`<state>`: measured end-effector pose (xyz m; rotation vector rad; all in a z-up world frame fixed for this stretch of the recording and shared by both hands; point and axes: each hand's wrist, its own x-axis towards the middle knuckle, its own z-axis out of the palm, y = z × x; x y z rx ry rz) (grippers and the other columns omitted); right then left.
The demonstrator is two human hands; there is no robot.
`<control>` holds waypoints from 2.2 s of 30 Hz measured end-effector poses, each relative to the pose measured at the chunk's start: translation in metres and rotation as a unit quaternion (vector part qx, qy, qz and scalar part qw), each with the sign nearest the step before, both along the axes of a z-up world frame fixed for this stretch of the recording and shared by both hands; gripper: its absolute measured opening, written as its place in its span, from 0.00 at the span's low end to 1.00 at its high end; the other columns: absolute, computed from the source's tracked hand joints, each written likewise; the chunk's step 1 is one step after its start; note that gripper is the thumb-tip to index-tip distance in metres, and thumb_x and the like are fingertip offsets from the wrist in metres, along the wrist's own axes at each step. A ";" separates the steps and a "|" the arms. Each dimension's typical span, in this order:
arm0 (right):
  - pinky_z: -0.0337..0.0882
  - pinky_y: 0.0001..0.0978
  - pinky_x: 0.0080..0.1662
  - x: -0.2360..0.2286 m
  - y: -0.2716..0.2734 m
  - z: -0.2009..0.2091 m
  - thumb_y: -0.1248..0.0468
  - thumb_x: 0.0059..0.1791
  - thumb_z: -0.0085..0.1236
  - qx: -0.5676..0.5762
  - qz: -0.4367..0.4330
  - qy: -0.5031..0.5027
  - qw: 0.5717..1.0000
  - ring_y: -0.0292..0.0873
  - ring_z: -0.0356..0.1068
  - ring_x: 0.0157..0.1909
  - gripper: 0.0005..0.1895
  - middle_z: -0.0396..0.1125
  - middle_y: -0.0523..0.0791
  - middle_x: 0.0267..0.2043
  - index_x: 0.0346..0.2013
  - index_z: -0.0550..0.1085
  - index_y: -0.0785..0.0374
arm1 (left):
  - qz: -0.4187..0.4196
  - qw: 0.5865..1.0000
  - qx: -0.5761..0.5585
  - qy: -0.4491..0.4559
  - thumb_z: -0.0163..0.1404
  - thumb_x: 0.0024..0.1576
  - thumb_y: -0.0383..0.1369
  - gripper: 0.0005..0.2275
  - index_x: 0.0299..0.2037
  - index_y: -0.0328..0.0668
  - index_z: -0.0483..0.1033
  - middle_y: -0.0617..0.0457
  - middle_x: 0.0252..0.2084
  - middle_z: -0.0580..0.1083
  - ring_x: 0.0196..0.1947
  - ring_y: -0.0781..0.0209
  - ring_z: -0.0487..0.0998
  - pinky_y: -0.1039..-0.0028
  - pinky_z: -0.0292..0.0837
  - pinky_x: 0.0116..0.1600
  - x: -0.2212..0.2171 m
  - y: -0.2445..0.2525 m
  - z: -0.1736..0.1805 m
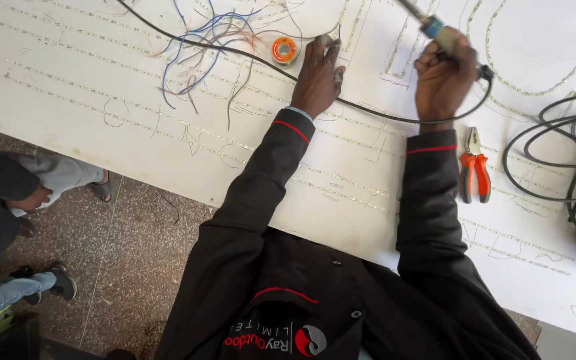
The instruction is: The person uses a soldering iron to join exposed wire ends to LED strip contacts on a white board. They repeatedly apply solder to different connection points along the strips, handling wires and the soldering iron throughout.
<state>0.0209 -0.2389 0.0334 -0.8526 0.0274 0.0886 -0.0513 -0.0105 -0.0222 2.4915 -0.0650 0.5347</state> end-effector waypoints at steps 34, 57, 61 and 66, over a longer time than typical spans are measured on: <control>0.69 0.48 0.38 -0.115 0.251 0.030 0.68 0.54 0.66 -0.601 -0.061 -0.315 0.732 0.56 0.66 0.44 0.17 0.55 0.53 0.48 0.52 0.67 0.64 | -0.348 0.922 -0.167 0.013 0.42 0.59 0.14 0.11 0.41 0.41 0.71 0.46 0.49 0.68 0.52 0.49 0.71 0.65 0.65 0.59 -0.086 0.240 0.074; 0.64 0.43 0.46 -0.160 0.234 0.056 0.74 0.54 0.54 -0.533 -0.189 -0.377 0.734 0.53 0.60 0.43 0.08 0.59 0.53 0.44 0.45 0.65 0.68 | -0.017 0.962 0.196 0.187 0.64 0.48 0.64 0.47 0.66 0.33 0.61 0.41 0.68 0.60 0.62 0.41 0.63 0.46 0.69 0.55 0.004 0.242 0.017; 0.65 0.43 0.46 -0.161 0.228 0.048 0.74 0.54 0.56 -0.541 -0.180 -0.376 0.731 0.51 0.59 0.44 0.09 0.61 0.52 0.44 0.46 0.65 0.68 | -0.070 0.976 0.176 0.104 0.68 0.48 0.50 0.28 0.47 0.36 0.73 0.45 0.55 0.66 0.53 0.43 0.66 0.54 0.71 0.50 0.001 0.242 0.000; 0.64 0.41 0.44 -0.160 0.224 0.039 0.74 0.54 0.57 -0.545 -0.184 -0.353 0.738 0.50 0.59 0.42 0.09 0.58 0.51 0.42 0.46 0.67 0.67 | -0.103 0.991 0.090 -0.006 0.59 0.46 0.19 0.12 0.39 0.36 0.73 0.46 0.45 0.67 0.44 0.44 0.67 0.58 0.70 0.46 0.004 0.256 -0.008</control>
